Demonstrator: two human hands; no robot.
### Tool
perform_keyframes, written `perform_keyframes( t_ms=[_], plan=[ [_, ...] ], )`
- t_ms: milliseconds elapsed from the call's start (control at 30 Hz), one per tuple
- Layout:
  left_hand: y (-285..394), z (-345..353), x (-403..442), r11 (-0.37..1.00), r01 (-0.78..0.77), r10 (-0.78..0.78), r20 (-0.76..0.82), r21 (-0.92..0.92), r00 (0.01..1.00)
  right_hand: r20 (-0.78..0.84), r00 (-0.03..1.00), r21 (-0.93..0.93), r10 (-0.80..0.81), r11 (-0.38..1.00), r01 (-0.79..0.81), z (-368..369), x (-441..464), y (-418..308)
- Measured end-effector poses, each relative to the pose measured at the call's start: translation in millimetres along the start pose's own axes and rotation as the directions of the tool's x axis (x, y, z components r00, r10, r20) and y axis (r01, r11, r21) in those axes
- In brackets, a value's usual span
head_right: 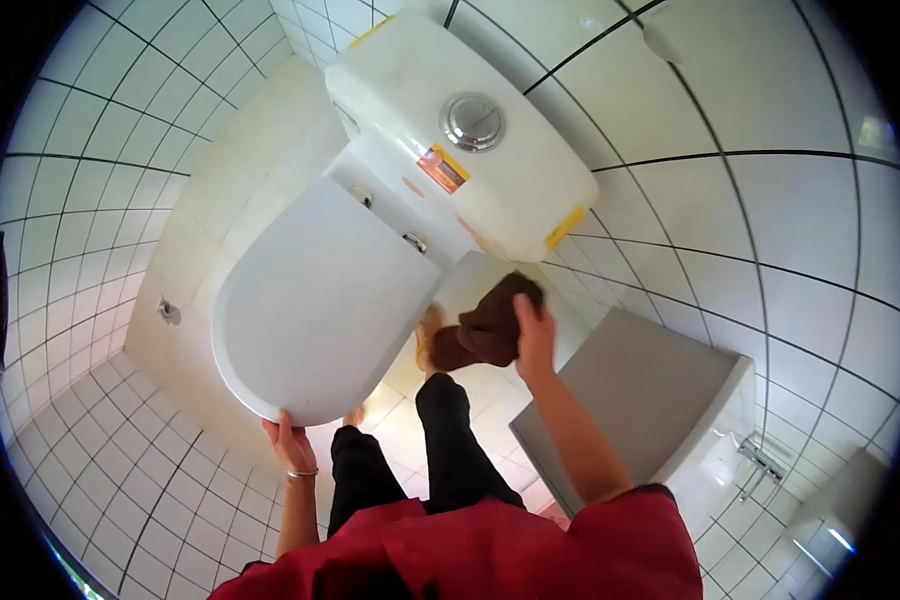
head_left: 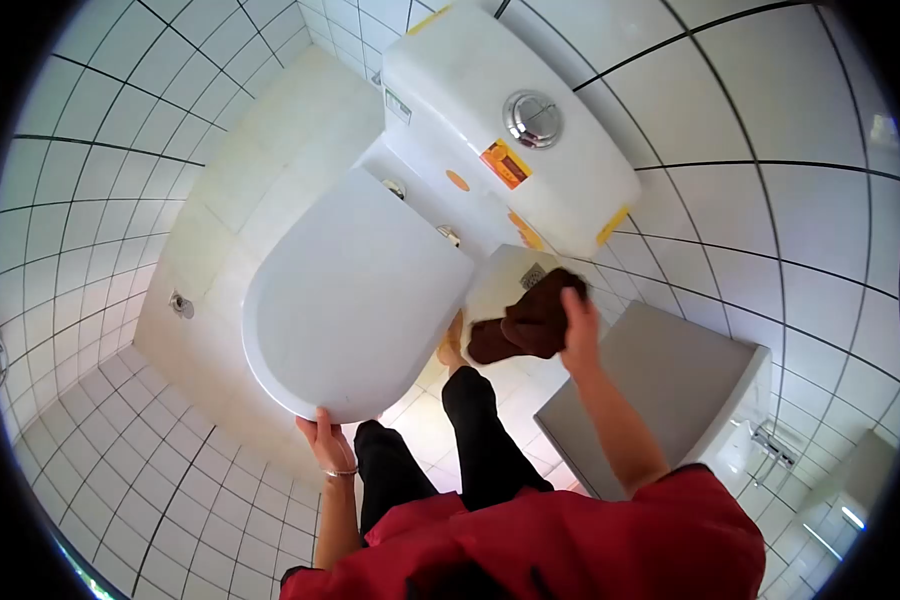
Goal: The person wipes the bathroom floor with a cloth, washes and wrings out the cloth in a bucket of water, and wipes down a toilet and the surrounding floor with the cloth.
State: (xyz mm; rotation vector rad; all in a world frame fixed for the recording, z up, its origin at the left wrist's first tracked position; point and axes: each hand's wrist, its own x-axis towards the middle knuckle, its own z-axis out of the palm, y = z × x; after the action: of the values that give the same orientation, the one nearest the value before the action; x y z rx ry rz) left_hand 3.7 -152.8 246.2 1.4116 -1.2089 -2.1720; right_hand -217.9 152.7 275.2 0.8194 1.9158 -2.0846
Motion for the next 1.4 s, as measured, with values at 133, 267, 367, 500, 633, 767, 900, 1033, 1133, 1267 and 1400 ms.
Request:
perform_keyframes(
  t_ms=[133, 267, 367, 500, 633, 767, 900, 1033, 1133, 1267, 1400],
  plan=[
    [6.6, 12.5, -3.6, 1.000, 0.000, 0.000, -0.022, -0.006, 1.000, 0.237, 0.643, -0.669, -0.728, 0.358, 0.652, 39.9, -20.4, -98.8],
    [10.2, 17.9, -5.6, 1.000, 0.001, -0.001, -0.022, -0.010, 1.000, 0.430, 0.512, -0.840, -0.743, -0.122, 0.528, 79.2, 68.9, -98.3],
    [2.3, 6.7, -2.9, 0.999, 0.028, -0.028, -0.039, 0.016, 0.999, 0.377, 0.657, -0.844, -0.653, 0.050, 0.535, 122.0, 117.9, -138.9],
    [4.0, 23.2, -8.4, 0.999, -0.027, 0.028, -0.078, 0.023, 0.997, 0.529, 0.732, -0.808, -0.430, 0.009, 0.590, 182.0, 179.1, -185.0],
    [1.1, 20.5, -7.3, 1.000, -0.024, 0.025, -0.087, 0.009, 0.996, 0.874, 0.371, -0.470, -0.314, -0.355, 0.808, 252.1, 197.9, -186.7],
    [8.4, 21.8, -8.7, 1.000, -0.028, 0.028, -0.059, 0.009, 0.998, 0.896, 0.010, -0.242, -0.444, -0.470, 0.849, 248.9, 160.2, -155.3],
    [14.4, 20.1, -7.8, 0.999, 0.034, -0.033, -0.074, 0.021, 0.997, 0.867, 0.079, -0.387, -0.492, -0.564, 0.729, 190.1, 78.5, -125.5],
    [16.3, 19.3, -7.8, 0.998, 0.056, -0.056, -0.049, 0.001, 0.997, 0.872, 0.151, -0.406, -0.465, -0.518, 0.753, 96.0, 49.6, -87.6],
    [18.2, 17.5, -7.7, 0.998, 0.066, -0.065, -0.019, 0.008, 0.998, 0.768, 0.320, -0.550, -0.554, -0.316, 0.773, 42.5, 32.9, -75.7],
    [16.6, 14.8, -8.9, 0.999, 0.034, -0.034, 0.015, -0.005, 0.999, 0.197, 0.758, -0.774, -0.622, 0.376, 0.509, 56.5, 40.1, -128.2],
    [4.4, 15.7, -6.3, 0.999, 0.029, -0.028, -0.055, 0.026, 0.998, 0.532, 0.559, -0.696, -0.636, 0.048, 0.716, 113.9, 92.7, -164.0]
  ],
)
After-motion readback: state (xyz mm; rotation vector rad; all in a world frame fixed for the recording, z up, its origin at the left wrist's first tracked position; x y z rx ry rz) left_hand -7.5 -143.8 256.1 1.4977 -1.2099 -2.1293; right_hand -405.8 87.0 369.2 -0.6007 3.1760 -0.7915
